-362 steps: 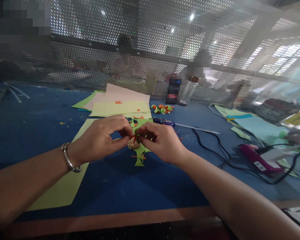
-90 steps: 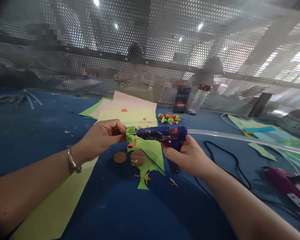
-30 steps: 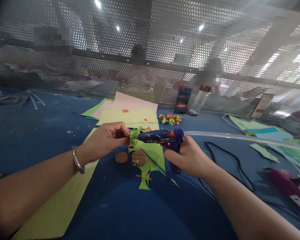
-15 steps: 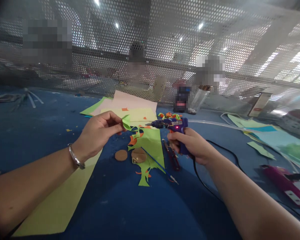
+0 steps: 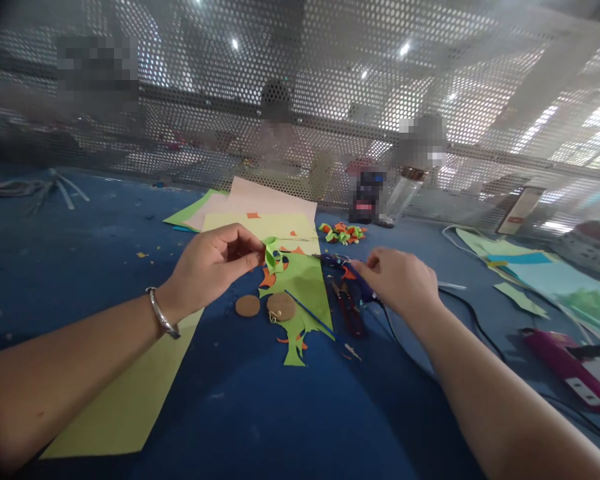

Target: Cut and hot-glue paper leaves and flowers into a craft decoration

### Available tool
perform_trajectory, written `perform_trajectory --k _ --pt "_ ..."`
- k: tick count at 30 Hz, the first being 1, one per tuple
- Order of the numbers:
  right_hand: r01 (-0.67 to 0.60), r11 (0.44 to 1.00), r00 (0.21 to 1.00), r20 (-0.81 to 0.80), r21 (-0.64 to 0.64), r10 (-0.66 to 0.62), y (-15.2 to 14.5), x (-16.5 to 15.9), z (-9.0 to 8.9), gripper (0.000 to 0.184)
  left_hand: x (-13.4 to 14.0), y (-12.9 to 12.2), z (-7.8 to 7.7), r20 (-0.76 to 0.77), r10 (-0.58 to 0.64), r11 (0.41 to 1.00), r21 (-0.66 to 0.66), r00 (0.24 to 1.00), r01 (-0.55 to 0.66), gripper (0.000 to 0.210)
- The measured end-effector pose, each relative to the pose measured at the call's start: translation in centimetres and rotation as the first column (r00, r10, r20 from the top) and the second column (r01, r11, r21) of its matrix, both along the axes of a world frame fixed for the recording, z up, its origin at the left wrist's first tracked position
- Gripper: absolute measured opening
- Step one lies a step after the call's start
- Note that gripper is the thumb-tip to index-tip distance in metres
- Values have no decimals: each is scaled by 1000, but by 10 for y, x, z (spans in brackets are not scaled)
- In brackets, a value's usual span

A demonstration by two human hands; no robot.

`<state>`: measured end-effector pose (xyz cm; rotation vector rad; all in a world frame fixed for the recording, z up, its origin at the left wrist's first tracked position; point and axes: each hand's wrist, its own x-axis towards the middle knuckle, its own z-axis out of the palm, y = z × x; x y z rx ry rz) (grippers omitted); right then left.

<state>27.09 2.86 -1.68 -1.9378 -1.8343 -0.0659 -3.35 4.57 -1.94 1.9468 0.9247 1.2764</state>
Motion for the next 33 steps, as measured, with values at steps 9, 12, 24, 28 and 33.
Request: perform_trajectory --k 9,12,24,28,33 --pt "-634 771 772 -109 -56 626 -39 -83 -15 15 2 2 0 -25 27 1000 -4 999 -27 7" --pt "-656 751 754 -86 -68 651 -36 -86 -21 10 2 2 -1 -25 10 1000 -11 1000 -10 6" --pt "-715 699 694 -130 -8 708 -33 -89 -26 11 4 4 -2 -32 -13 1000 -10 999 13 5" --pt "-699 713 703 -129 59 700 -34 -83 -23 8 3 6 -4 -50 -33 999 -37 998 31 6" --pt "-626 749 750 -96 216 655 -38 -74 -12 11 4 6 -4 -30 -141 981 -140 990 135 6"
